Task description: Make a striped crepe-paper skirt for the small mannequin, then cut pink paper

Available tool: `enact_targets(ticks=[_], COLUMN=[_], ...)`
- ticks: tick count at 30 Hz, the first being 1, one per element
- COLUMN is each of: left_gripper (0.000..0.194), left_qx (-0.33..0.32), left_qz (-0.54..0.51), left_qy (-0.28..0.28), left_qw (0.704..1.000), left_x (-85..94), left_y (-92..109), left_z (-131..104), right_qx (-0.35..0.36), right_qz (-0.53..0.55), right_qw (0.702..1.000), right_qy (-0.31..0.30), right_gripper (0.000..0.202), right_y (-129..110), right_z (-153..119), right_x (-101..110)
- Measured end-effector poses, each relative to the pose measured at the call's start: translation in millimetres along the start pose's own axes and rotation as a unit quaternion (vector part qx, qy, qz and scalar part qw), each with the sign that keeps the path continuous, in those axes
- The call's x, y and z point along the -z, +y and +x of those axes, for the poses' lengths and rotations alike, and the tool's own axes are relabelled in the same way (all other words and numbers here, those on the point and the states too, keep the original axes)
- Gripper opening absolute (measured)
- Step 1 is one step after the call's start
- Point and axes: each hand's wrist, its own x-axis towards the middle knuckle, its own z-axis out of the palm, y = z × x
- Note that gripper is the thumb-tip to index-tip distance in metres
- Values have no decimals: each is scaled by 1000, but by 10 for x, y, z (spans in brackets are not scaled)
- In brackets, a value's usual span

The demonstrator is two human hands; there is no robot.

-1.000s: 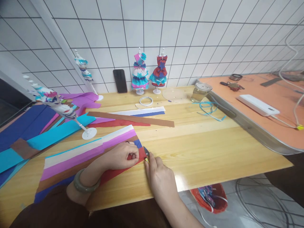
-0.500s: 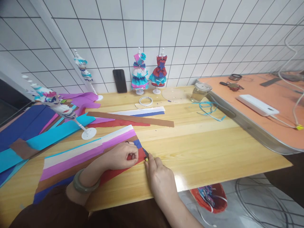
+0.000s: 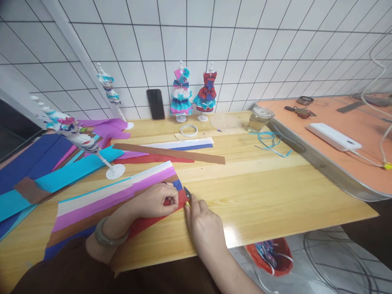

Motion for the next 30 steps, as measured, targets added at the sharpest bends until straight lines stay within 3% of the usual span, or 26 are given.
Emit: enact_targets(ticks=[15, 30], left_gripper=[12, 12], left_qx=[1, 6], left_qz=[0, -1], left_qy=[1, -8], left_qw=[1000, 1000], left_x=[0, 19], left_y=[6, 14], left_z=[3, 6], right_qx=[29, 26], right_qz=[-5, 24], right_qw=[999, 999], right_qy=[42, 35], right_gripper=[37, 35], right_y=[53, 67], right_z=[-57, -76], right_x=[-46, -37])
